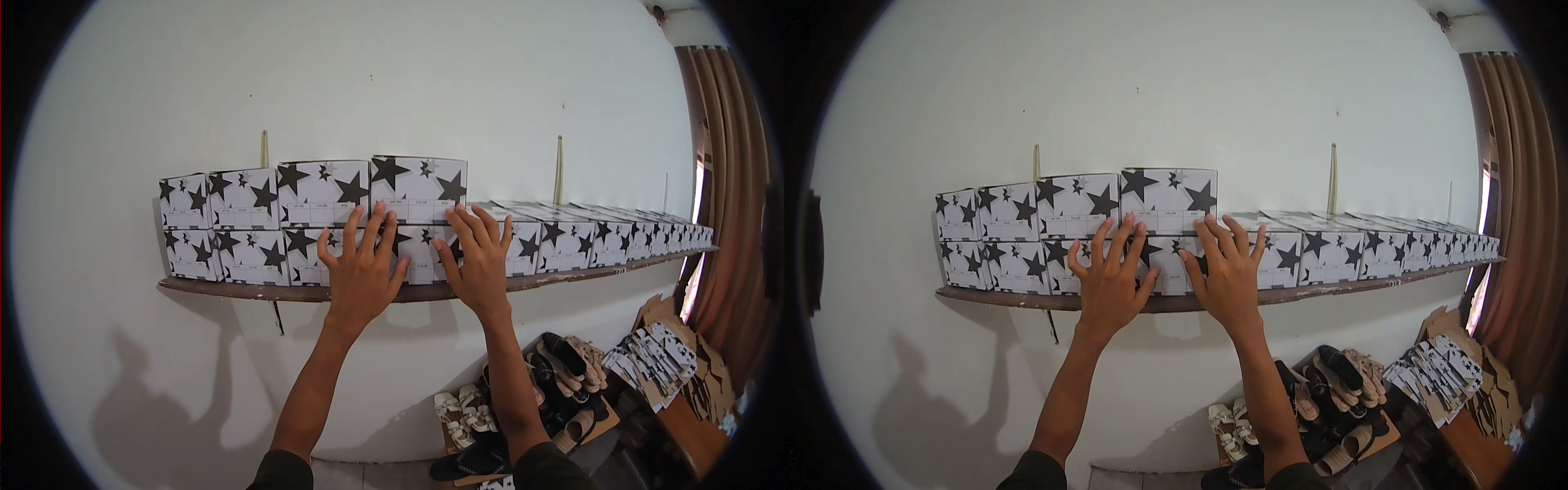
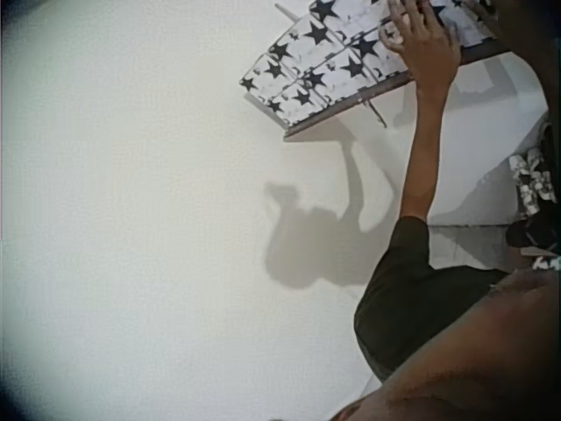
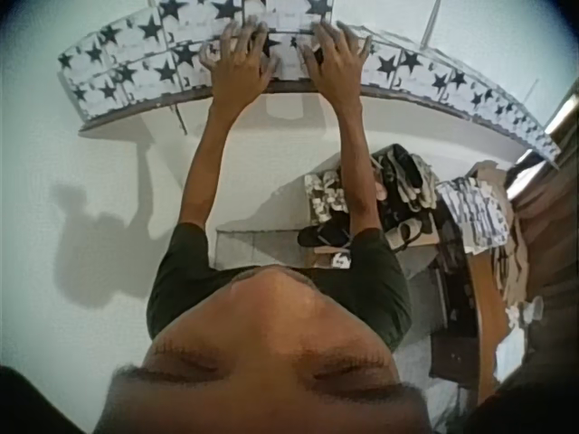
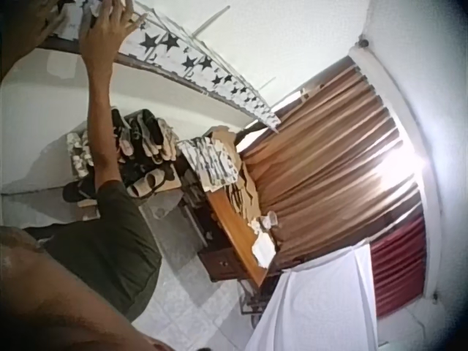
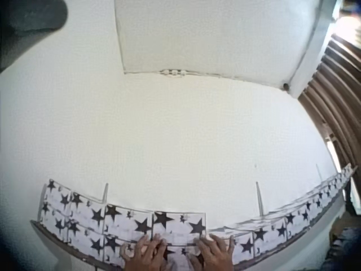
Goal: Assembling cardboard shoe boxes by folding them into shape and lining them with tissue paper.
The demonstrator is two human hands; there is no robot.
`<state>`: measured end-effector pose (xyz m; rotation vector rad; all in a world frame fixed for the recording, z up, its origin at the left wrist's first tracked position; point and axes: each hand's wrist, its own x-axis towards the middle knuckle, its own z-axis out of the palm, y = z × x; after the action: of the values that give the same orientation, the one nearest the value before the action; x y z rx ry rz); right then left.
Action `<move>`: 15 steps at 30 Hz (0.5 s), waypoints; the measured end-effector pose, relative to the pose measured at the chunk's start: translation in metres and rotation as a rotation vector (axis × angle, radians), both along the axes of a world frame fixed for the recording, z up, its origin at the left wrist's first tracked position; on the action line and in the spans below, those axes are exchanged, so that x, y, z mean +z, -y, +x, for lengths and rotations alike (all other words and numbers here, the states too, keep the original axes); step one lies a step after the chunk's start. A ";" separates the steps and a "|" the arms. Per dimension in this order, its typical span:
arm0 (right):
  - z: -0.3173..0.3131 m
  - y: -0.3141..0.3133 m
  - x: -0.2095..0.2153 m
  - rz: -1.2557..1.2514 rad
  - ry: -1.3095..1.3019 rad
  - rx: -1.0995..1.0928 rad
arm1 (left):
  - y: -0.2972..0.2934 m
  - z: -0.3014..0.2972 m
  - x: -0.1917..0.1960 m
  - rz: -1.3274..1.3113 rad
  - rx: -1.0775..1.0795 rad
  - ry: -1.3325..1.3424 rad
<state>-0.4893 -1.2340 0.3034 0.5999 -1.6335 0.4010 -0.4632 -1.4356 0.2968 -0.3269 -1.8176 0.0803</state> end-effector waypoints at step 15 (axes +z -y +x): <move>0.124 -0.124 -0.119 -0.140 0.509 0.096 | -0.083 0.090 -0.119 0.632 -1.250 0.778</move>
<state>-0.3653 -1.1096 0.1846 0.4945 -2.0417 0.7800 -0.3728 -1.3525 0.1779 -1.0579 -1.9149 -1.6310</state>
